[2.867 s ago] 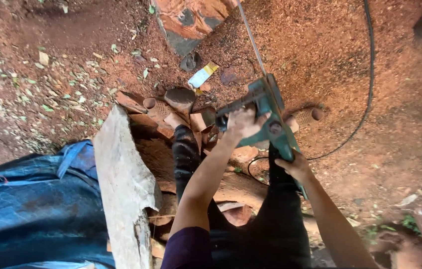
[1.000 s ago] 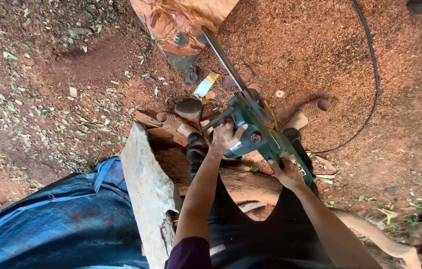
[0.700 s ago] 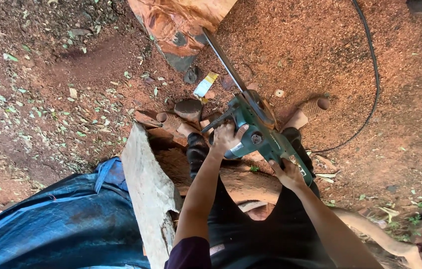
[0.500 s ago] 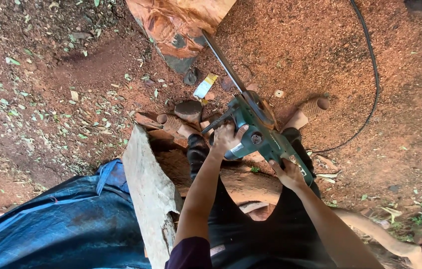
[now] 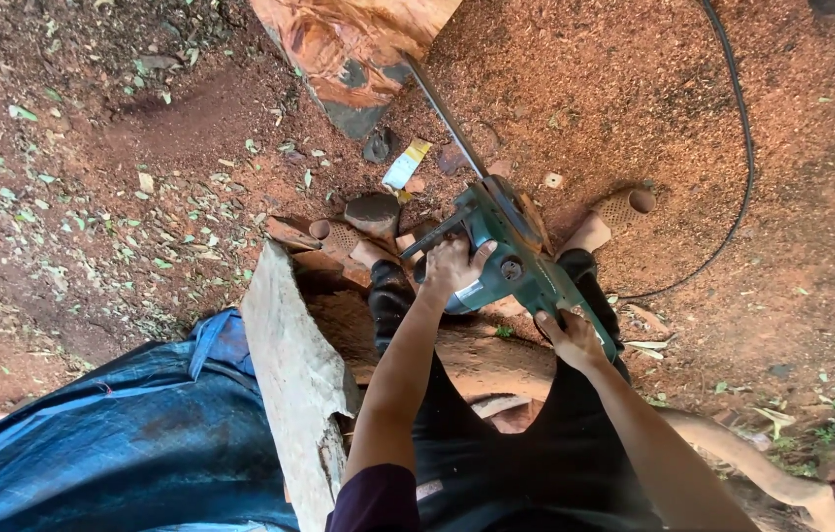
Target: Using an electric chainsaw to cut through a large piece of timber on the ground.
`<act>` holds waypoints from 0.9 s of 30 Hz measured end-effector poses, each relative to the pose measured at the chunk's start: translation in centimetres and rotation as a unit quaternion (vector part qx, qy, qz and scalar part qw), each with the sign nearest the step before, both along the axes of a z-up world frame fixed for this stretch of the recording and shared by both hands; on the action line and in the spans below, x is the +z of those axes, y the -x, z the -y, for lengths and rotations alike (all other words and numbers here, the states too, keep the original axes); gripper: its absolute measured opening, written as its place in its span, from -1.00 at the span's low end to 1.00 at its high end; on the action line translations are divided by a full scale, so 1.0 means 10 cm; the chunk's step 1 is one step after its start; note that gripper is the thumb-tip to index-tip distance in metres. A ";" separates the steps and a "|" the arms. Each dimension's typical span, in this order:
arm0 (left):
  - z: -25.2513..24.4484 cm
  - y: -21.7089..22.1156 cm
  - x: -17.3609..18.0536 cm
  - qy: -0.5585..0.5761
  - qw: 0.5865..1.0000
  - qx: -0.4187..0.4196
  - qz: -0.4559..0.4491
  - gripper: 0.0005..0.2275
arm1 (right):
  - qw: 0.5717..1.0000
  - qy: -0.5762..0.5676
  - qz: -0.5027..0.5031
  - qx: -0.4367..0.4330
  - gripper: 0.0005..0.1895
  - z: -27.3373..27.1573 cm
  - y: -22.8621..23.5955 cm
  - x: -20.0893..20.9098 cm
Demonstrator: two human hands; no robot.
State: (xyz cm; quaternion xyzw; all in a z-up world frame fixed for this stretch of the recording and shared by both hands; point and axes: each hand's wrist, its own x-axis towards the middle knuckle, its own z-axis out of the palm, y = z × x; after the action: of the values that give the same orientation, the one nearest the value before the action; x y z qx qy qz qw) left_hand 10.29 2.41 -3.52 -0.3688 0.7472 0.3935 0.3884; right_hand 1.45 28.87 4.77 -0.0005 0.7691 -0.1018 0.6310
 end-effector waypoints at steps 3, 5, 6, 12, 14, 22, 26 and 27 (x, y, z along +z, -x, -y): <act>-0.03 0.02 0.00 0.009 1.000 -0.002 -0.011 -0.27 | 1.000 0.020 0.004 -0.017 -0.18 0.14 0.13 0.18; -0.10 0.00 -0.01 0.022 0.999 0.002 -0.028 -0.28 | 0.999 0.021 0.020 -0.022 -0.17 0.10 0.16 0.18; -0.13 -0.01 -0.02 0.036 0.998 0.004 -0.047 -0.30 | 0.999 0.022 0.034 -0.030 -0.17 0.09 0.17 0.18; -0.18 0.16 0.63 0.021 0.996 0.006 -0.089 -0.40 | 0.986 0.106 0.071 -0.108 -0.37 -0.28 0.10 0.09; -0.18 0.19 0.64 0.031 0.994 0.004 -0.102 -0.43 | 0.984 0.116 0.081 -0.109 -0.37 -0.28 0.13 0.11; 0.00 0.33 0.64 0.054 0.998 -0.026 -0.032 -0.31 | 0.977 0.173 0.082 -0.096 -0.25 -0.06 0.32 0.00; 0.14 0.41 0.76 0.027 0.999 -0.019 -0.023 -0.34 | 0.965 0.187 0.110 -0.148 -0.27 0.01 0.37 0.00; 0.16 0.44 0.78 0.018 0.999 -0.027 -0.004 -0.32 | 0.963 0.186 0.116 -0.155 -0.27 0.03 0.38 0.03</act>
State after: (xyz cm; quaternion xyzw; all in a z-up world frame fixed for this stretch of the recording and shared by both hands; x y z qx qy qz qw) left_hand 5.92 0.80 4.26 -0.3536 0.7655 0.3705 0.3896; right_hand -2.33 28.55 5.05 0.0128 0.6487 -0.3388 0.6814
